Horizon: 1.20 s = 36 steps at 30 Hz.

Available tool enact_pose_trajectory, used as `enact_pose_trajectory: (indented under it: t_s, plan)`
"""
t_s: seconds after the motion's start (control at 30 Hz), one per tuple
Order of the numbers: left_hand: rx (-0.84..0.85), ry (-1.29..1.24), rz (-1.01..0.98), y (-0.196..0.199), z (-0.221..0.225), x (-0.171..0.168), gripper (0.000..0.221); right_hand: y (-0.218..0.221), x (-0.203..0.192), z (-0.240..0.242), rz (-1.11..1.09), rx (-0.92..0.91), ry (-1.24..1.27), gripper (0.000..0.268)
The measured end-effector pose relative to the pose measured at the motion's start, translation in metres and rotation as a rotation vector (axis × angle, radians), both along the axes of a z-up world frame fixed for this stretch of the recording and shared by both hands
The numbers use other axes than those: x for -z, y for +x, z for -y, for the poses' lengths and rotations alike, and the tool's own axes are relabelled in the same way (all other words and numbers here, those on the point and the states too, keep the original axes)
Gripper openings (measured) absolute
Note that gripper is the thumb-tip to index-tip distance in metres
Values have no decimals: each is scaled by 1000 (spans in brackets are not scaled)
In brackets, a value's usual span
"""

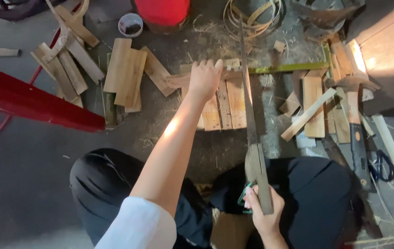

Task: A person sitting on the floor uses a hand saw to cut through small wooden planks amidst a pile of wood scraps.

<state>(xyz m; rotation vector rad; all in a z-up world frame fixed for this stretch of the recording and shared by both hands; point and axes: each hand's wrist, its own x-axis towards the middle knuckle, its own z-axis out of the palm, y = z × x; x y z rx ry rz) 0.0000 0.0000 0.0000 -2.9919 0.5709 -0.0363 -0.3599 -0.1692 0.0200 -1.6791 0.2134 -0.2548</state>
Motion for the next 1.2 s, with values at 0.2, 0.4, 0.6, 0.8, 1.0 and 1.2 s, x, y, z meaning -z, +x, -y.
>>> enact_pose_trajectory:
  t_s: [0.2,0.4,0.6,0.8,1.0,1.2]
  plan:
    - [-15,24,-46,-5,1,-9,23,-1,-2,1,39,-33,-39,24]
    - [-8,14,-57,-1,0,-1,21,1,-11,-2,53,-45,-44,31]
    - [-4,43,-89,-6,1,-11,26,-2,-2,1,2,-41,-2,25]
    - [-10,36,-94,-6,2,-12,23,-5,7,6,-31,-66,-81,25]
    - [-9,27,-86,-8,2,-12,32,-2,-3,3,35,-95,-80,31]
    - [-6,18,-63,-6,1,-9,32,-3,-7,2,3,-120,-92,32]
